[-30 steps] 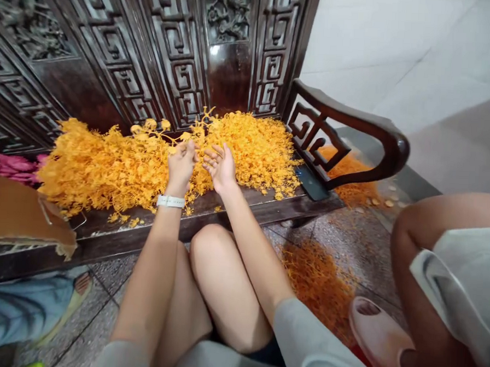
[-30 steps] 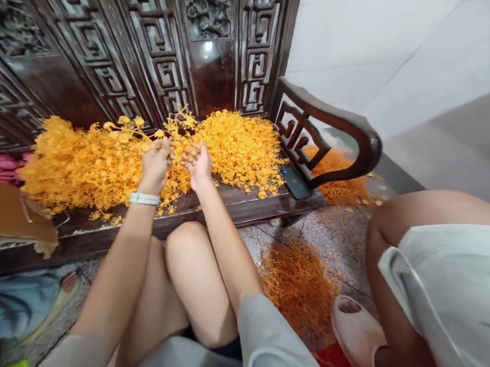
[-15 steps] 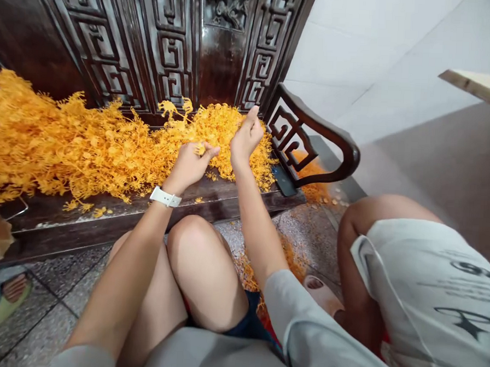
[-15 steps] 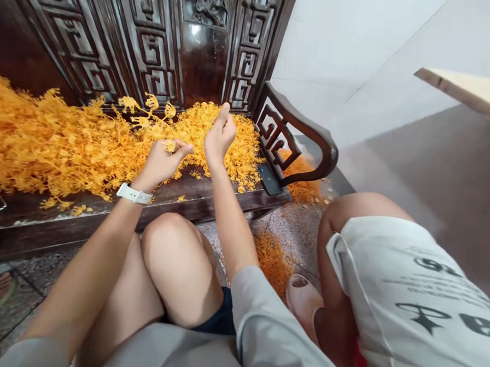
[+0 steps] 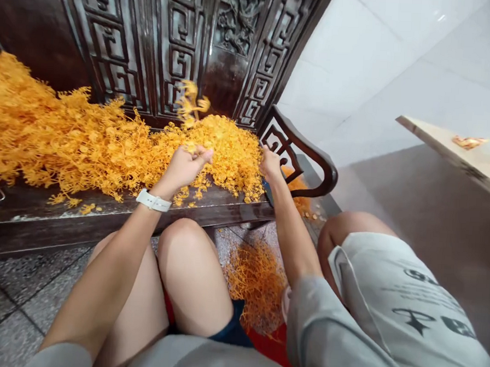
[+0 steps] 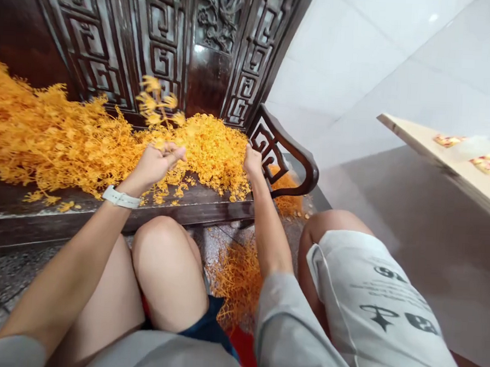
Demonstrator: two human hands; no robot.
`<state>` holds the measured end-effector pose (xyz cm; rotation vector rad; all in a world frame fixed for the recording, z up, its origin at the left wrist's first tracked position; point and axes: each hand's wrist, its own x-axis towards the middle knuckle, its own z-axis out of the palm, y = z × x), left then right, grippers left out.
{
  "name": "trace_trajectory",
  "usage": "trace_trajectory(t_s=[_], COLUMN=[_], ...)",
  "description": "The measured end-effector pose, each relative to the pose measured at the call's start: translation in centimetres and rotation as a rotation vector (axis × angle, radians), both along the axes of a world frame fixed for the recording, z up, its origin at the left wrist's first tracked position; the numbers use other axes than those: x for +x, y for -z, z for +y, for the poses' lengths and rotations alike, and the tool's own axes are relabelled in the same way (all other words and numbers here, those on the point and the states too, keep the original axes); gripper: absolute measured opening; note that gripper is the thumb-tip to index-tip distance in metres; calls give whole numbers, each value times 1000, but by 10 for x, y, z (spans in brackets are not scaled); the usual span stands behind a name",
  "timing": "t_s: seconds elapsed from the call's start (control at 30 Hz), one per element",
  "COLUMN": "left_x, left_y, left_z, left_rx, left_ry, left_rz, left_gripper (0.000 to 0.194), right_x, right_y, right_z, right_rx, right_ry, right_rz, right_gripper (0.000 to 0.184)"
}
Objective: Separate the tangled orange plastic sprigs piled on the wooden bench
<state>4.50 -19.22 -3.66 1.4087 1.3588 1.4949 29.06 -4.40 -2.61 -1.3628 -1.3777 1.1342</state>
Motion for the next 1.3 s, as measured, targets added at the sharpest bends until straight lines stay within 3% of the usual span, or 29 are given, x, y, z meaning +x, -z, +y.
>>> trace_trajectory(t_s=[0.1,0.23,0.27,0.3,0.37,0.4,0.43,0.47,0.53,0.57,0.63,0.73,0.8,0.9,1.0,1.07,1.17,1.23,1.3], left_x=[-25,-33,-31,-29,-25,-24,-22,-21,-20,-19,-18,-16,-16,-18,-18,-14,3,18,31], left_y=[3,8,9,9,10,10,10,10,9,9,8,8,9,14,18,18,16,15,15], left_z=[6,13,14,15,15,14,13,13,11,10,8,8,8,8,9,12,13,8,-1], left_rx=[8,26,25,22,11,7,9,17,34,36,33,41,35,-17,-51,-39,1,-2,-35], left_ry=[-52,-125,-133,-137,-148,-154,-158,-161,-172,-172,-160,-63,27,107,135,141,120,158,256], left_rz=[-154,-244,-248,-247,-240,-234,-224,-210,-181,-169,-153,-151,-150,-100,-67,-61,-57,-29,10], left_gripper=[31,28,26,25,23,22,22,23,25,26,27,29,34,42,46,45,44,44,41], right_x=[17,23,21,17,3,-8,-20,-32,-57,-67,-81,-87,-85,-82,-83,-87,-94,-89,-72], right_y=[-21,-70,-80,-88,-93,-90,-84,-75,-55,-45,-26,-9,-8,-13,-16,-13,-9,-16,-33], right_z=[-38,-93,-99,-100,-84,-68,-51,-33,-6,0,-5,-36,-54,-61,-58,-56,-52,-43,-33], right_rx=[-103,-168,-199,-184,-28,144,217,248,185,169,145,102,29,24,128,167,90,19,37], right_ry=[-391,-1346,-1494,-1504,-1208,-799,-628,-490,-48,51,-36,-413,-598,-686,-600,-479,-272,-124,-12], right_rz=[-166,-458,-454,-380,-118,94,159,195,248,247,255,333,401,372,372,486,689,789,851], right_gripper=[57,43,41,42,50,59,61,66,67,63,57,55,57,46,33,33,36,36,38])
